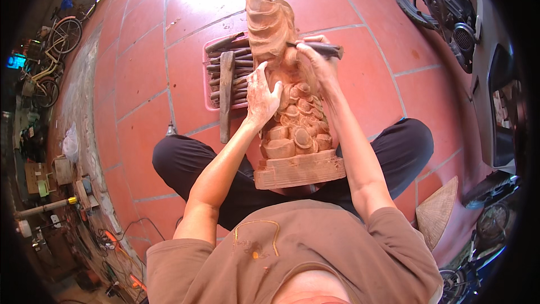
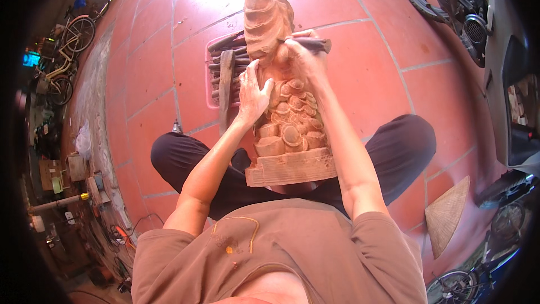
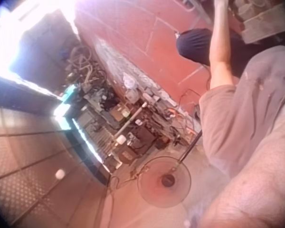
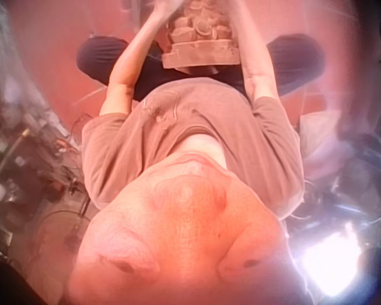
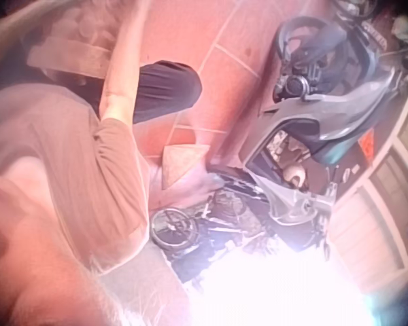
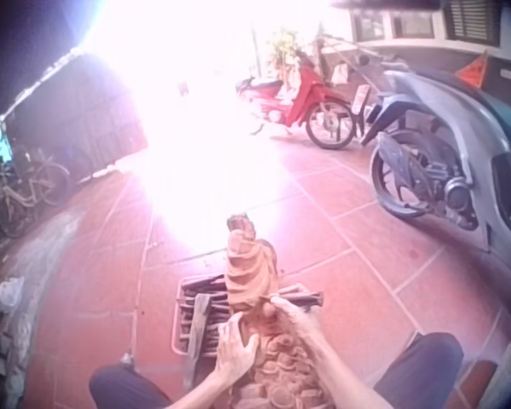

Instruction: The person sits cross-legged on a tiled floor and carves a wooden sculpture using a chisel and mallet. They repeatedly strike the chisel to shape the upper portion of the figure, occasionally rotating the piece to access different angles.

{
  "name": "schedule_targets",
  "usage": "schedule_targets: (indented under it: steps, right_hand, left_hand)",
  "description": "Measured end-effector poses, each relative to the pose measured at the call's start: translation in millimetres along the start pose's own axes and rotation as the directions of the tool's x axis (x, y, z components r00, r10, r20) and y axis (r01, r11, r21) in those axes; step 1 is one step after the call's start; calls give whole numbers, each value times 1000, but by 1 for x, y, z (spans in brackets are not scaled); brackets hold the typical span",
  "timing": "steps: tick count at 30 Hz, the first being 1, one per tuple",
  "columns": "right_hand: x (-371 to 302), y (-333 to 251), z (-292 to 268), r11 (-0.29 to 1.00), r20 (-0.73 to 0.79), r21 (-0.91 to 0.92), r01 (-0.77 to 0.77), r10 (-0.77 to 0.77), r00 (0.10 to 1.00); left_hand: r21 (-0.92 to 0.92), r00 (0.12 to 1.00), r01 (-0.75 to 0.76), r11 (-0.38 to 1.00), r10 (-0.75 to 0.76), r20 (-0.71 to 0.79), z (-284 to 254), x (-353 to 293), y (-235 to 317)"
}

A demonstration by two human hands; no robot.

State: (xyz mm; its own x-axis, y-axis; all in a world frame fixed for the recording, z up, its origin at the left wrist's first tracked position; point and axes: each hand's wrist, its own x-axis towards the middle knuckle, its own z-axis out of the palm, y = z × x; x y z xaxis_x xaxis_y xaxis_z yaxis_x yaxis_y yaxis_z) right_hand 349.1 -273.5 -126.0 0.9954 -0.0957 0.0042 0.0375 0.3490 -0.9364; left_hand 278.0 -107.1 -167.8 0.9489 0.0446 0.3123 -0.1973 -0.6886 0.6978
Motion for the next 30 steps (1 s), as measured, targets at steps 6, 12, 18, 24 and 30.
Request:
schedule_targets:
  steps: [6,12,18,24,30]
  right_hand:
    - [52,31,-16,971,-40,-159,177,-186,982]
    - [28,30,-10,972,75,-199,125,-112,991]
    - [-29,-40,4,984,90,-148,-95,109,990]
    - [-55,-6,-8,893,175,-394,216,-158,972]
    - [-95,-31,23,717,484,-608,341,-6,875]
  left_hand:
    - [-11,1000,-15,1000,15,7,7,0,3]
    - [-2,1000,-17,1000,17,-9,4,0,-2]
    - [-32,999,39,999,-38,32,-2,1,-2]
    - [64,949,-307,950,310,-56,-33,0,39]
    - [-102,964,-265,959,263,-30,-54,-13,48]
